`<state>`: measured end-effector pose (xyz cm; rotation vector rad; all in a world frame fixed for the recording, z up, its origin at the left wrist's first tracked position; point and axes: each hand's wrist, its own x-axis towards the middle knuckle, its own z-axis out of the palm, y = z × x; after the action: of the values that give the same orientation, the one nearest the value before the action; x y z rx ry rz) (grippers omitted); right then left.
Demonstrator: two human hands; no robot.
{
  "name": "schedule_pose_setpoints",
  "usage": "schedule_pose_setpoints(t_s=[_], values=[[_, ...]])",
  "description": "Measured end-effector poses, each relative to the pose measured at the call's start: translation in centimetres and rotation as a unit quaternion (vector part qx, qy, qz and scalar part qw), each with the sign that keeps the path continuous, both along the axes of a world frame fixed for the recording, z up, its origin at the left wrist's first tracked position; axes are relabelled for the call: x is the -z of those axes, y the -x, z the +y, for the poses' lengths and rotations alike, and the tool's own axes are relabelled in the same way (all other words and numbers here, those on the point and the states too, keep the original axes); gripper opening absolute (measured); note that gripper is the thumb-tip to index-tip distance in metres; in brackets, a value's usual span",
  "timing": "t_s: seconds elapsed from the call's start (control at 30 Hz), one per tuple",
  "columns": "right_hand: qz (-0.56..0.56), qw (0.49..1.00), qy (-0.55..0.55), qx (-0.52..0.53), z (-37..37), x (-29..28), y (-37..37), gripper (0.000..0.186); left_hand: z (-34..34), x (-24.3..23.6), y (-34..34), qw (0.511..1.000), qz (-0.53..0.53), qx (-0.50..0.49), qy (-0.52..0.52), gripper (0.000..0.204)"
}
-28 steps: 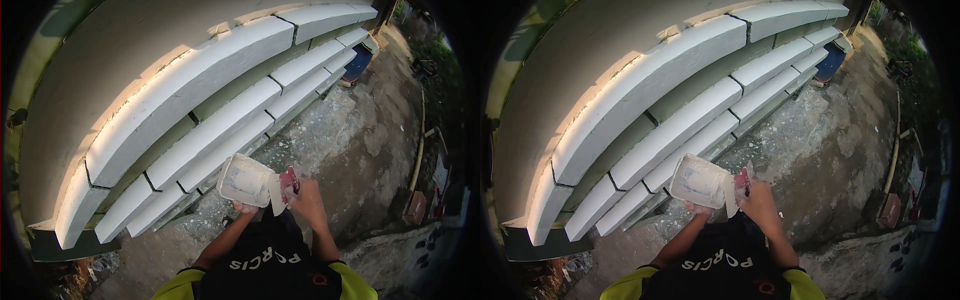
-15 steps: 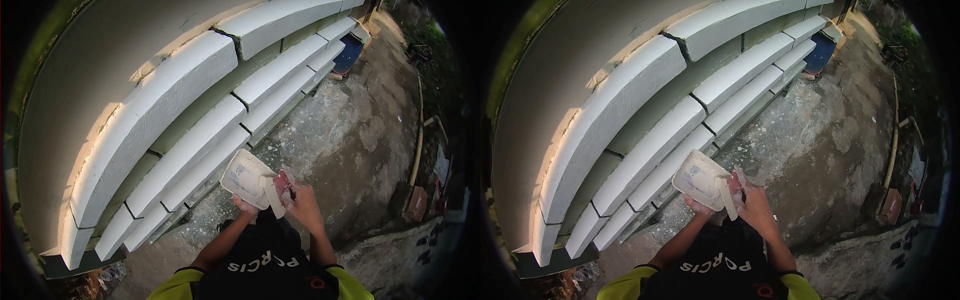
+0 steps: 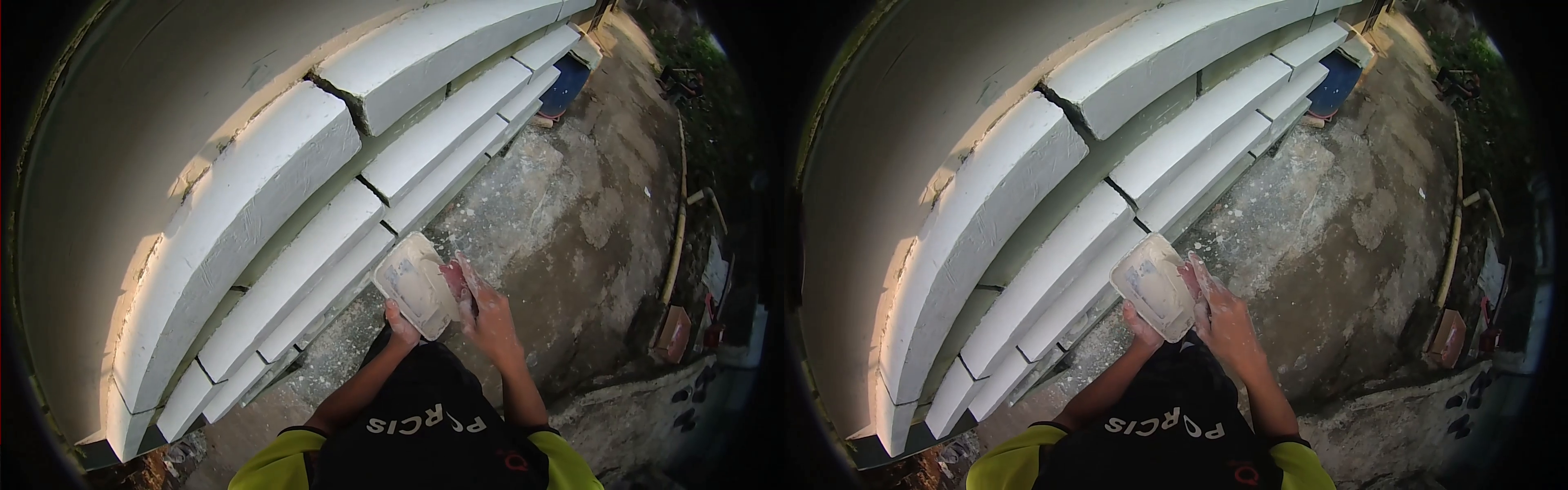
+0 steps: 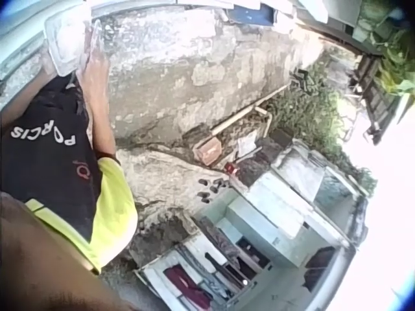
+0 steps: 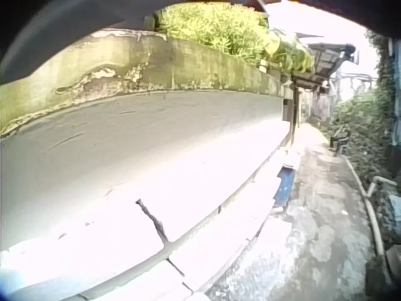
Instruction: Applying putty or filler to cracks in a tiered white concrete wall using a spatula.
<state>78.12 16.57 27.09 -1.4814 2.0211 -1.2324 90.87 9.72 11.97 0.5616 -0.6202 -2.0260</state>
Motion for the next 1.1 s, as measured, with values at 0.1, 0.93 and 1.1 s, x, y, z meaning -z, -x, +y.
schedule_pose_setpoints(t_s=[0.1,0.93,1.1], values=[[0.013,0.999,0.026,0.032,-1.3,0.5,0.5,0.062,-1.8,-0.1,0.4,0.996,0.052,0.066,-0.013,0.085],[-0.004,0.997,0.072,-0.011,-7.7,5.1,9.9,0.055,-8.0,-0.3,13.7,0.996,-0.07,0.026,-0.055,0.076],[-0.067,0.996,-0.01,-0.061,-8.0,4.9,17.5,0.05,-8.4,-3.0,18.8,0.99,-0.069,0.025,-0.12,0.081]])
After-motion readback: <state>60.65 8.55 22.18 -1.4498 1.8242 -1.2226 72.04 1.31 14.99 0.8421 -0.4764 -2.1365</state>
